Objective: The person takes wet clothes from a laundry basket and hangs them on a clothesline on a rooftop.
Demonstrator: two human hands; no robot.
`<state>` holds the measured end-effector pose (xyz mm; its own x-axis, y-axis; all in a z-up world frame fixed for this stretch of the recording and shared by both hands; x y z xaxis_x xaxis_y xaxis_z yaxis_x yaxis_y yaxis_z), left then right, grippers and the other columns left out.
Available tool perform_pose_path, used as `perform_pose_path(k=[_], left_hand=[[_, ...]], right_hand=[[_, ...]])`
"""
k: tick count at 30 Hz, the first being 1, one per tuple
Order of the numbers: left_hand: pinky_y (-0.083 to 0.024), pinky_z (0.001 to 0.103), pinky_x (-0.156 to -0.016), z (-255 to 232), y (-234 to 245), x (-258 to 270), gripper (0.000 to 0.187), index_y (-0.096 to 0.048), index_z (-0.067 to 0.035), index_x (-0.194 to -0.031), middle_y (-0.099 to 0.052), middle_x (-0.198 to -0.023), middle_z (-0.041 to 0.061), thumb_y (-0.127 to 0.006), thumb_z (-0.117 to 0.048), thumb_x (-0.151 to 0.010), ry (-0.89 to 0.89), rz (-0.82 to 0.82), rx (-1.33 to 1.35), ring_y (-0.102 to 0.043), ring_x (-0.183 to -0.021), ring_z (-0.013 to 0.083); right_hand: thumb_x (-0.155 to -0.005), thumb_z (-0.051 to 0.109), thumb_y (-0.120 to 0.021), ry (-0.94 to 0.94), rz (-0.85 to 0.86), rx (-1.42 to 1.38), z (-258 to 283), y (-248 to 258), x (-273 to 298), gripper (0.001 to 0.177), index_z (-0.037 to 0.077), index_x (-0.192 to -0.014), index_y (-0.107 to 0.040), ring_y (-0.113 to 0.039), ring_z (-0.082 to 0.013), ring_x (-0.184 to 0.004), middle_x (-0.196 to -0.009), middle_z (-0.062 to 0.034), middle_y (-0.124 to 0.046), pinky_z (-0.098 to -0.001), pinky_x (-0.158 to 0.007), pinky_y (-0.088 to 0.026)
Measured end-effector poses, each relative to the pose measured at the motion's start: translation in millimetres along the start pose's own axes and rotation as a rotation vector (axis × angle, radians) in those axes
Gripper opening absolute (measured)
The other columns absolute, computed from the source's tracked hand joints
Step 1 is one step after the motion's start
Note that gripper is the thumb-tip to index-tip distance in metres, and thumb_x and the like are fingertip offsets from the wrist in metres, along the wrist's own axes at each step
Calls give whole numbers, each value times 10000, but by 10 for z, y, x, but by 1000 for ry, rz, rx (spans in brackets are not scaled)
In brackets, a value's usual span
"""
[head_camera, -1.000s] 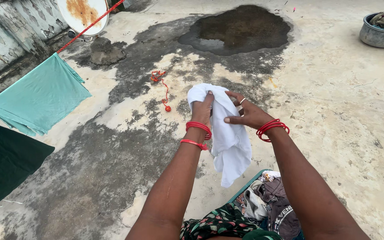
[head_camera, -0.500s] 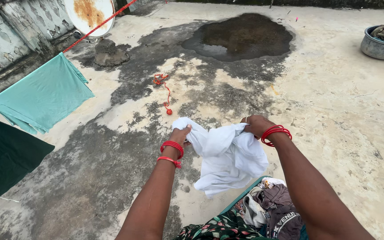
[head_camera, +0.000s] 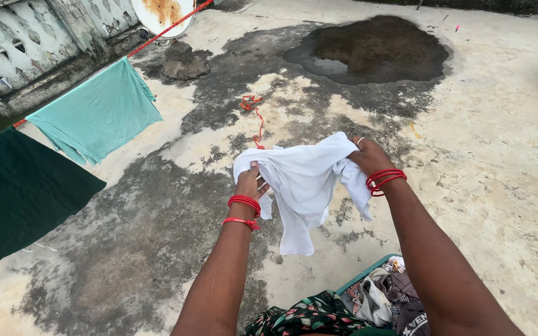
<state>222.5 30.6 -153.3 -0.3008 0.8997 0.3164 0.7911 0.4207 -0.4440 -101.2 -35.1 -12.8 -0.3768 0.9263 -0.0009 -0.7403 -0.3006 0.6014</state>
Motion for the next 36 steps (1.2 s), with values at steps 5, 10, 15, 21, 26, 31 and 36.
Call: perform_pose_path(k=[5,10,15,21,26,31,36], left_hand=[[-520,411,-792,-452,271,149,460,-604,-110,-1187,-650,-1050,2,-564,-517,-977,-49,-103,61,-626,-917,170],[-490,308,-834,-854,729,73,351,-666,15,-1133,-672,-988,10,-624,-315,-1020,-483,-15,105,-595,-898,117],[-487,298,-820,-1274,1236,-48,296,-660,5,-1153,-673,-1029,12,-614,-220,-966,-444,-45,61,-594,-911,118],[-509,349,-793,-1699,1777,241,292,-580,-153,-1210,-655,-1087,-29,-537,-289,-955,-207,-238,168,-621,-958,129],[-513,304,-861,-1652,2305,-149,336,-640,-21,-1260,-664,-1159,45,-616,-152,-951,-469,-142,90,-615,-993,134],[-491,276,-933,-1778,2389,-474,382,-587,21,-1230,-650,-1151,24,-627,-20,-853,-707,-209,-275,-620,-1039,130],[-482,279,-931,-2043,2415,-993,343,-601,14,-1225,-664,-1124,27,-614,-79,-895,-667,-210,-278,-607,-1024,126]], right_hand=[[-1019,206,-568,60,-48,-323,146,-372,-354,310,24,-1266,-615,-689,-153,-899,-1059,-87,-727,-310,-723,-568],[-1042,274,-562,-75,10,-359,666,-855,-554,349,42,-1302,-575,-678,-180,-800,-1016,-103,-690,-347,-629,-602],[-985,241,-593,-48,124,-442,1023,-1426,-833,391,96,-1341,-521,-719,-153,-839,-1040,-57,-705,-347,-681,-647],[-997,203,-555,-119,71,-516,1239,-2071,-1184,390,178,-1382,-504,-683,-152,-948,-1142,-23,-679,-371,-783,-622],[-1025,165,-480,-94,54,-580,1346,-2476,-1458,377,192,-1401,-486,-674,-125,-1006,-1205,1,-652,-374,-809,-619],[-1008,131,-470,-89,111,-665,1491,-2801,-1910,399,185,-1402,-500,-676,-156,-955,-1174,-25,-654,-385,-800,-614],[-1024,151,-496,-59,121,-729,1625,-3080,-2609,368,149,-1392,-506,-692,-176,-900,-1136,-55,-676,-373,-791,-617]])
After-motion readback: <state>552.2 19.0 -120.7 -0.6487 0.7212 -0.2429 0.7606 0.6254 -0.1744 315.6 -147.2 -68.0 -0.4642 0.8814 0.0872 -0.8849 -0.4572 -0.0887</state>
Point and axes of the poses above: each hand's wrist, its own x-axis away from the middle knuckle, its own y-axis out of the back of the hand, z = x × y, the point moved 2 cm from there along -x, towards the middle knuckle
